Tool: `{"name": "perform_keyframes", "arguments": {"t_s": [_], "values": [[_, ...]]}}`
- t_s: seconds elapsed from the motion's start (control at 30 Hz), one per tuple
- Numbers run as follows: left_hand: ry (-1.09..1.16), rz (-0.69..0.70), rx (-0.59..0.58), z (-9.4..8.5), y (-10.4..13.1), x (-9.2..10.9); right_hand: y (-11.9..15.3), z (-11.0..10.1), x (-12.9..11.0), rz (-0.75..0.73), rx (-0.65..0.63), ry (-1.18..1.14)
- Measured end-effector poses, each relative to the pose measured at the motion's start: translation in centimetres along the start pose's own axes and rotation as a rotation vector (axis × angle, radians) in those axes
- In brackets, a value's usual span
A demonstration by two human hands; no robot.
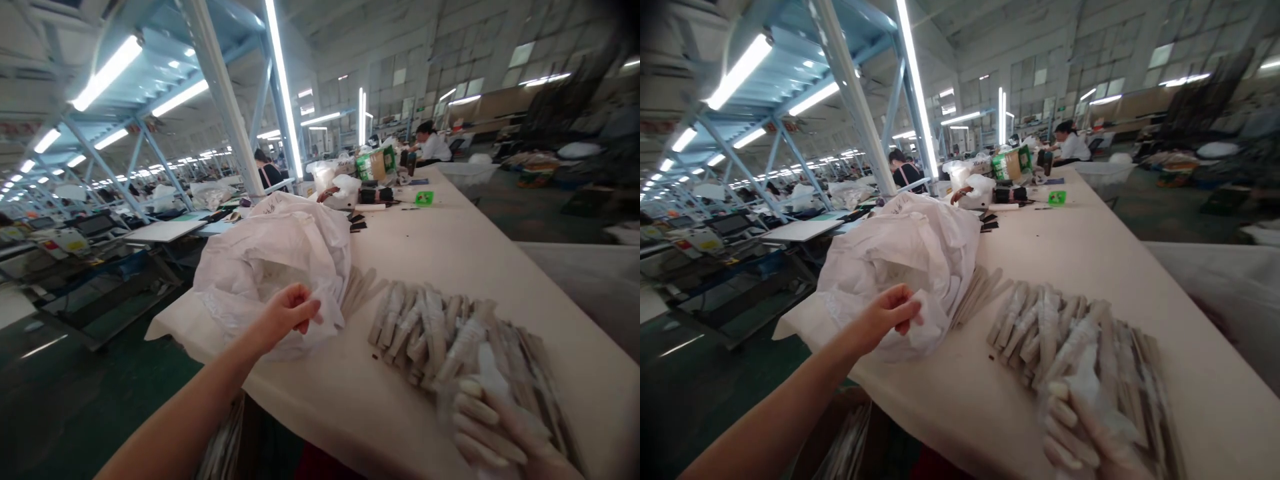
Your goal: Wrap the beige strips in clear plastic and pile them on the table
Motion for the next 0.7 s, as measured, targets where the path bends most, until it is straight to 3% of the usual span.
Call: {"name": "perform_keyframes", "arguments": {"t_s": [0.07,0.13,0.23,0.33,0.43,0.5,0.6,0.7], "values": [[0.078,-0.023,-0.177,3.8,0.8,0.9,0.6,2.1,-0.9,-0.031,-0.024,-0.051],[0.076,-0.022,-0.358,7.6,1.4,1.4,1.2,3.1,-2.1,-0.153,0.025,-0.081],[-0.086,0.083,-0.471,11.6,1.9,2.5,1.7,4.5,-1.9,-0.145,-0.063,-0.05],[-0.456,0.298,-0.4,13.4,2.2,4.1,2.1,4.3,-1.5,-0.137,-0.088,0.036],[-0.701,0.449,-0.41,14.7,2.8,4.9,2.3,3.9,-1.3,-0.071,-0.091,0.146],[-0.839,0.558,-0.446,15.5,3.3,4.9,2.3,3.7,-0.9,-0.025,-0.127,0.164],[-1.135,0.837,-0.485,16.7,4.3,4.3,2.5,3.1,0.3,0.017,-0.18,0.096],[-1.314,1.05,-0.462,17.8,4.9,3.3,3.3,2.2,2.3,0.056,-0.2,0.059]]}}
Point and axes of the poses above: each hand's wrist, its own y-axis away from the middle knuckle, its own z-axis out of the palm, x = y × z, the point moved 7 cm from there along -y, towards the middle knuckle, and after that the axes turned 1 degree about -y, right-handed, at the moved point
